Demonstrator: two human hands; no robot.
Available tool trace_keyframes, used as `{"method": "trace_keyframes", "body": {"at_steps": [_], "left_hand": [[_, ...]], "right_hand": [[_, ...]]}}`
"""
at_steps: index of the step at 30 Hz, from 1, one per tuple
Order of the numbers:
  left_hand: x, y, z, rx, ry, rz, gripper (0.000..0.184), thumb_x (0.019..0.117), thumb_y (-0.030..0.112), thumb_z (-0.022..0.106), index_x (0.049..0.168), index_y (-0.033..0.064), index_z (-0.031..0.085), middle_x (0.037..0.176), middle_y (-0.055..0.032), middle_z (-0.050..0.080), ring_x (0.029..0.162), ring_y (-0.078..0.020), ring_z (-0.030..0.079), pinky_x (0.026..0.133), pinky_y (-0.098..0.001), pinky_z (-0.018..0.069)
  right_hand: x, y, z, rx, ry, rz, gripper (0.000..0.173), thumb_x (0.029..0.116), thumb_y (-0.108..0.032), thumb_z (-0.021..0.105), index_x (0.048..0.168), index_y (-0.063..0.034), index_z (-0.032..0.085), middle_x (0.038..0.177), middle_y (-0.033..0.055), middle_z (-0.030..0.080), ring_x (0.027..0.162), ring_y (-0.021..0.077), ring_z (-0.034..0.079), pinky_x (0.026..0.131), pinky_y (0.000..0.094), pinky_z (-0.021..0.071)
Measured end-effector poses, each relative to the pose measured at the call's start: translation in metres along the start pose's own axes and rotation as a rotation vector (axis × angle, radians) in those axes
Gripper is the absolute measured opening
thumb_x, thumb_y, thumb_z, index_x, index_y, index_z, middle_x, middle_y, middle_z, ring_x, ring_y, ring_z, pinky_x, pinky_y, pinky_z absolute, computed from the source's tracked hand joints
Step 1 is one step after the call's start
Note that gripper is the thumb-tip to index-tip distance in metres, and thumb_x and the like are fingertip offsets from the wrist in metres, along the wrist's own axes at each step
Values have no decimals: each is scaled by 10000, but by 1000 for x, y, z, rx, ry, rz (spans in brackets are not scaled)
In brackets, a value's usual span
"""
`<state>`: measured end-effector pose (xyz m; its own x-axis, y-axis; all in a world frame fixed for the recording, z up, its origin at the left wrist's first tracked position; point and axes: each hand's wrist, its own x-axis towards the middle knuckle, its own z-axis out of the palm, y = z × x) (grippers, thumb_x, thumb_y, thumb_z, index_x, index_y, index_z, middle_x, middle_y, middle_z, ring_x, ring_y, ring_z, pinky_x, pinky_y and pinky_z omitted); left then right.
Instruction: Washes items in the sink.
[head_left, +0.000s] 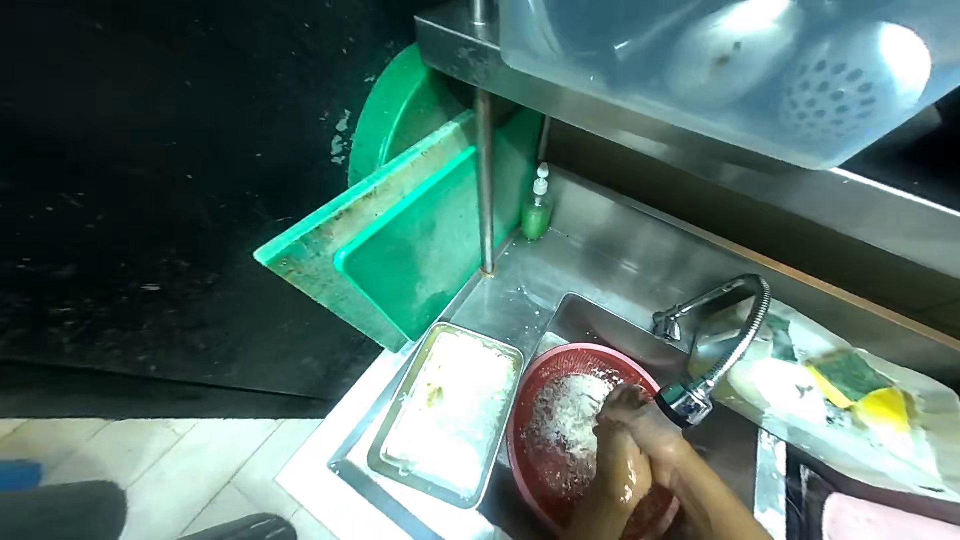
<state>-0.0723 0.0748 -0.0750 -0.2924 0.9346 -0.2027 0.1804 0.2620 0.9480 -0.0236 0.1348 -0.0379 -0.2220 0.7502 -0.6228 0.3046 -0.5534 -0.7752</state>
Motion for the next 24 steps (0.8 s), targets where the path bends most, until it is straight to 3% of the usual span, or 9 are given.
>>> {"method": "trace_keyframes", "body": {"at_steps": [2,4,9,12,15,17,19,21,24], "left_hand": [[-2,12,4,-363,191,-66,184,900,-6,605,1031,-64,720,1073,-169,714,1083,-214,660,1010,-371,517],[-3,30,7,-829,255,-277,156,976,-14,520,1007,-58,666,1000,-143,670,928,-184,653,824,-350,569],[-5,87,-31,-1538,213,-535,246,1065,42,360,1259,28,511,1169,-74,586,1107,-155,574,1006,-345,470],[9,103,-57,-1376,324,-566,259,1086,76,347,1195,-21,561,1023,-88,631,852,-139,640,807,-264,544],[2,81,-57,-908,155,-485,431,1089,76,346,1505,-27,391,1425,-186,544,1206,-201,600,1056,-343,459],[-13,40,-31,-567,88,-234,516,1053,122,416,1539,-43,365,1458,-242,533,1325,-304,530,1123,-464,414],[-28,20,-21,-355,22,-4,520,1007,125,435,1483,-83,457,1466,-281,518,1404,-374,464,1196,-508,336],[-38,12,-28,-191,-30,97,364,1016,141,517,1286,-52,665,1348,-233,637,1337,-317,558,1174,-449,400],[-40,-19,-69,86,139,208,232,970,127,592,1100,39,762,1215,-132,722,1187,-222,673,1047,-400,543]], "right_hand": [[14,0,0,172,-70,71,225,995,-91,577,1212,-32,570,902,91,659,779,193,668,726,401,599],[25,6,-3,311,-138,20,210,1021,-89,472,1171,-53,614,770,29,600,655,151,609,647,367,577],[-35,-43,59,1057,275,7,387,1135,-255,217,1057,-51,537,723,16,558,602,91,569,599,220,526],[-72,-65,64,973,35,-22,301,1121,-192,215,1139,-22,463,855,62,568,730,71,587,633,173,503],[-97,-102,39,510,-60,297,329,1123,-103,212,1123,-47,536,827,28,561,714,71,560,683,218,474],[-32,-4,-3,681,-516,20,408,1112,-144,159,1108,-28,550,880,60,666,797,112,670,700,266,571],[-5,39,-3,880,-362,-1,488,1093,-225,168,958,-67,610,811,73,705,744,141,689,646,287,584],[-15,22,-1,952,-96,103,502,1083,-318,184,948,-77,603,807,100,711,752,193,715,651,350,608],[-41,-30,-17,813,168,108,598,1091,-496,133,1252,-84,535,1054,111,689,960,223,689,777,449,585]]}}
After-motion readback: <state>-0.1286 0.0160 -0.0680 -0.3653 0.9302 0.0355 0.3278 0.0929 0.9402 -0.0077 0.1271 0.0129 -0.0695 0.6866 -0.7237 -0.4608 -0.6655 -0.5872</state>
